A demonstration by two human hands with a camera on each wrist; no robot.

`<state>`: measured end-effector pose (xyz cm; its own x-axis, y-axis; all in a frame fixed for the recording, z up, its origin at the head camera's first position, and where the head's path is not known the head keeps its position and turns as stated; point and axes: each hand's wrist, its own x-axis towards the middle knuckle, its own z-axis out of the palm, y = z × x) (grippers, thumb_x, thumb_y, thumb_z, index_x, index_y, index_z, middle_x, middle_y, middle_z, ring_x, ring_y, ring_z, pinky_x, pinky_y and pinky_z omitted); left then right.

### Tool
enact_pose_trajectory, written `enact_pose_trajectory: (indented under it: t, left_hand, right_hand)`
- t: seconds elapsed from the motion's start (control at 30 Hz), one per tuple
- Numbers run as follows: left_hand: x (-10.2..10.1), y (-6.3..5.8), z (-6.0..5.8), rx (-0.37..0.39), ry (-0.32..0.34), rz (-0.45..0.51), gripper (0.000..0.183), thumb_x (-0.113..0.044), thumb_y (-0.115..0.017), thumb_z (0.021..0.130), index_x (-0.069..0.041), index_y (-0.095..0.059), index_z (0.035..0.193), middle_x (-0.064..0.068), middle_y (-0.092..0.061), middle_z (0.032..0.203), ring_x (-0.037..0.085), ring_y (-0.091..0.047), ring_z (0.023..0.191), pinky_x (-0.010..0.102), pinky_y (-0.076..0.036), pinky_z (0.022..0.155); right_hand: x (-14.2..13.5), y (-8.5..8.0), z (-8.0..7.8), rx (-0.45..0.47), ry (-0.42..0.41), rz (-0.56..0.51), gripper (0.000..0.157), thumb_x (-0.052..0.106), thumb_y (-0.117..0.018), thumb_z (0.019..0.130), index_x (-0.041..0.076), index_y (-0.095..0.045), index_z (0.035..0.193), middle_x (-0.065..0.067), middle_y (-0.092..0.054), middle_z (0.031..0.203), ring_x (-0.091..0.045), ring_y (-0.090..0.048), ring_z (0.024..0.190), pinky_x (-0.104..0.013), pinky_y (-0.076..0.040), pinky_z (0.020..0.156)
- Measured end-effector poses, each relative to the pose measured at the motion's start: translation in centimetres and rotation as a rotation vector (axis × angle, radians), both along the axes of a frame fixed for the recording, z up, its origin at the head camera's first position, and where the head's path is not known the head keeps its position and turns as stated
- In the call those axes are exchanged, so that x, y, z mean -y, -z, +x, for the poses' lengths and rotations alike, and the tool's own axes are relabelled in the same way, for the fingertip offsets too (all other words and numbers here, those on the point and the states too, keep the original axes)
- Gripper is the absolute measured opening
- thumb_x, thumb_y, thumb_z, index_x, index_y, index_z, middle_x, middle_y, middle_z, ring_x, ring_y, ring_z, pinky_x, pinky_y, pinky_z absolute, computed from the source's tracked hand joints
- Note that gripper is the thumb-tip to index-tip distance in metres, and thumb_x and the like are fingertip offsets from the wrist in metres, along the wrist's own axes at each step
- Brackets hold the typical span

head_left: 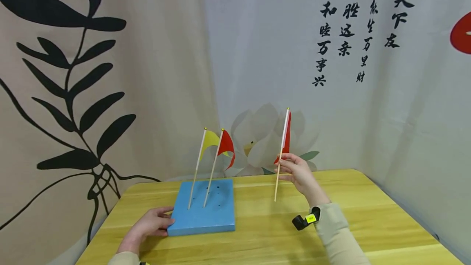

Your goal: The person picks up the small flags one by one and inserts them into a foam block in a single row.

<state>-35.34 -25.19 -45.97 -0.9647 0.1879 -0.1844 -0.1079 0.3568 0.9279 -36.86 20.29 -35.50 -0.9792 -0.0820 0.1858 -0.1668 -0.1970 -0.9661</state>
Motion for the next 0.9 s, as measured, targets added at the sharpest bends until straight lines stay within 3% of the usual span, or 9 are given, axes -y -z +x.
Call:
enact_pose_trajectory:
  t: [0.3,0.5,0.9]
  left_hand:
    - [-0.2,-0.2,0.0,-0.034,0.003,-0.022,0.062,-0.01,-0.063,0.08,0.012,-0.033,0.129,0.022,-0.052,0.104,0.023,-0.057,0.077,0.038,-0.049,0.062]
    - [0.1,0.3,-0.1,-0.037,0.007,0.004,0.062,-0.009,-0.063,0.081,0.011,-0.032,0.13,0.022,-0.051,0.107,0.021,-0.057,0.078,0.038,-0.049,0.062]
    - [1.8,1.2,-0.6,-0.024,0.207,0.143,0.066,-0.01,-0.062,0.082,0.003,-0.026,0.136,0.023,-0.044,0.117,0.024,-0.054,0.091,0.041,-0.048,0.072]
  right_hand:
    - [3.0,0.9,-0.3,-0.051,0.027,-0.072,0.028,0.01,-0.058,0.085,0.003,-0.05,0.112,-0.012,-0.059,0.09,-0.037,-0.057,0.09,-0.049,-0.045,0.074]
    - [5.5,2.4,-0.6,-0.08,0.002,-0.125,0.029,0.01,-0.059,0.084,0.002,-0.051,0.111,-0.013,-0.06,0.09,-0.032,-0.059,0.087,-0.048,-0.046,0.074]
    - [9.6,4.3,-1.5,-0.116,-0.049,-0.174,0.029,0.012,-0.062,0.082,0.004,-0.055,0.108,-0.016,-0.06,0.092,-0.031,-0.059,0.086,-0.047,-0.047,0.072]
